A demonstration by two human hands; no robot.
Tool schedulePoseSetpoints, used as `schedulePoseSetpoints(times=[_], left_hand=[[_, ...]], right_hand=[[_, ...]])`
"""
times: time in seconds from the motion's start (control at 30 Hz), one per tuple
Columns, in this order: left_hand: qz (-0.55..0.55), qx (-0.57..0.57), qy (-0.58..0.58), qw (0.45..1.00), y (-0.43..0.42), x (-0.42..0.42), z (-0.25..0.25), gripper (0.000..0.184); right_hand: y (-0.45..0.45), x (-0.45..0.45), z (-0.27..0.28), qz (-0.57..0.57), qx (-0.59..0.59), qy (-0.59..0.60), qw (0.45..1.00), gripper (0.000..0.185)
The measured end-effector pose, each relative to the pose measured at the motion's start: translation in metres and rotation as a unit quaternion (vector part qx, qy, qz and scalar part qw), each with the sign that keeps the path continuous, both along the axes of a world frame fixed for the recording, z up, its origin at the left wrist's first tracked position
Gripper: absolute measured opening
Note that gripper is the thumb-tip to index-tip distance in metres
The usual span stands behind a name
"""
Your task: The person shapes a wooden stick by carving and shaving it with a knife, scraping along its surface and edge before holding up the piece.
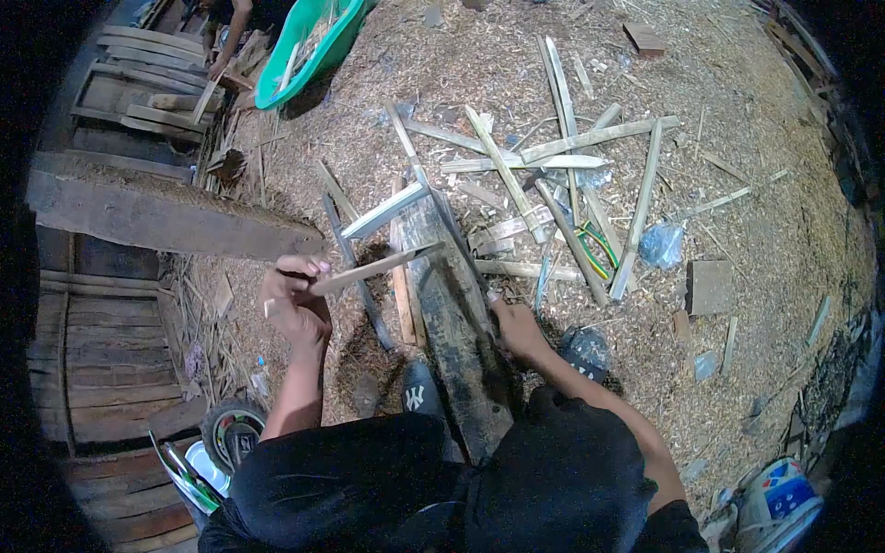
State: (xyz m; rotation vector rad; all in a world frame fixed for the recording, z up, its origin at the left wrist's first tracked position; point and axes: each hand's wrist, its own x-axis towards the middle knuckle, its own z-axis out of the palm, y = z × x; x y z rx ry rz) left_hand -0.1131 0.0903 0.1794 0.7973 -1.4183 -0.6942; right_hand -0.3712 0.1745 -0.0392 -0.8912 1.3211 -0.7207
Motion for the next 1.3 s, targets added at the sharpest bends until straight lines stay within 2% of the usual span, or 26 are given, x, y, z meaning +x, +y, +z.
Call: schedulePoseSetpoints(times=[0.03, 0.1, 0.17, 0.2, 0.27, 0.33, 0.37, 0.43, 0.5, 0.57, 0.67, 0.73, 0.77, 0.87, 0.9, 0.93, 1.0, 1.13, 1.2, 1.23, 1.27, 1.3], left_hand=[[0.001, 0.000, 0.000, 1.000, 0.001, -0.006, 0.006, 0.047], [-0.003, 0.135, 0.129, 0.982, 0.001, -0.016, 0.016, 0.053], [-0.041, 0.135, 0.161, 0.977, -0.002, -0.009, 0.009, 0.053], [-0.079, 0.135, 0.193, 0.969, -0.003, -0.007, 0.009, 0.053], [-0.083, 0.144, 0.199, 0.966, 0.003, -0.005, 0.010, 0.055], [-0.122, 0.160, 0.256, 0.946, 0.011, 0.002, 0.007, 0.062], [-0.127, 0.158, 0.227, 0.952, 0.013, 0.007, 0.000, 0.065], [-0.150, 0.147, 0.223, 0.952, 0.011, 0.012, -0.005, 0.065], [-0.171, 0.135, 0.217, 0.952, 0.011, 0.015, -0.005, 0.066], [-0.225, 0.117, 0.161, 0.954, 0.011, 0.015, -0.001, 0.063], [-0.247, 0.123, 0.112, 0.955, 0.016, 0.020, 0.001, 0.063], [-0.247, 0.129, 0.124, 0.952, 0.017, 0.025, -0.002, 0.061], [-0.255, 0.129, 0.120, 0.951, 0.018, 0.027, -0.002, 0.061], [-0.266, 0.126, 0.102, 0.950, 0.018, 0.027, -0.002, 0.061], [-0.271, 0.122, 0.088, 0.951, 0.018, 0.027, -0.002, 0.060], [-0.273, 0.122, 0.089, 0.950, 0.019, 0.027, -0.002, 0.060], [-0.261, 0.121, 0.067, 0.955, 0.020, 0.025, -0.001, 0.061], [-0.262, 0.122, 0.042, 0.956, 0.022, 0.026, 0.000, 0.062], [-0.249, 0.133, 0.038, 0.958, 0.027, 0.024, -0.001, 0.064], [-0.245, 0.144, 0.031, 0.958, 0.028, 0.020, 0.006, 0.065], [-0.243, 0.145, 0.032, 0.958, 0.028, 0.020, 0.005, 0.065], [-0.244, 0.142, 0.028, 0.959, 0.028, 0.020, 0.004, 0.065]], right_hand=[[0.000, 0.001, -0.002, 0.014, 0.006, 0.010, 1.000, 0.068], [-0.003, 0.000, 0.009, 0.034, 0.032, 0.009, 0.999, 0.071], [-0.003, 0.001, 0.012, 0.054, 0.058, 0.007, 0.997, 0.075], [-0.002, 0.003, 0.009, 0.053, 0.032, 0.003, 0.998, 0.074], [0.001, 0.005, 0.004, 0.052, 0.009, -0.002, 0.999, 0.074], [0.000, 0.006, 0.009, 0.059, -0.016, -0.024, 0.998, 0.066], [-0.002, 0.005, 0.005, 0.059, -0.016, -0.023, 0.998, 0.066], [-0.006, 0.003, -0.006, 0.092, -0.044, 0.067, 0.993, 0.064], [-0.002, 0.008, -0.008, 0.055, -0.054, 0.053, 0.996, 0.067], [-0.004, 0.007, -0.004, 0.018, -0.064, 0.040, 0.997, 0.071], [-0.019, -0.004, 0.045, 0.045, -0.102, 0.096, 0.989, 0.067], [-0.027, -0.005, 0.072, -0.043, -0.222, 0.028, 0.974, 0.065], [-0.028, -0.009, 0.075, -0.039, -0.239, 0.006, 0.970, 0.062], [-0.018, -0.001, 0.065, -0.058, -0.245, -0.050, 0.966, 0.061], [-0.012, 0.004, 0.037, -0.055, -0.310, 0.047, 0.948, 0.062], [-0.010, 0.011, 0.022, -0.007, -0.210, 0.095, 0.973, 0.065], [-0.008, 0.012, 0.026, 0.061, -0.049, 0.154, 0.985, 0.067], [-0.014, 0.005, 0.058, 0.055, -0.094, 0.147, 0.983, 0.063], [-0.025, 0.000, 0.083, -0.031, -0.226, 0.018, 0.973, 0.059], [-0.026, -0.004, 0.091, -0.033, -0.229, -0.027, 0.973, 0.056], [-0.021, -0.003, 0.060, -0.031, -0.227, -0.026, 0.973, 0.056], [-0.012, 0.003, 0.008, -0.076, -0.137, -0.153, 0.976, 0.057]])
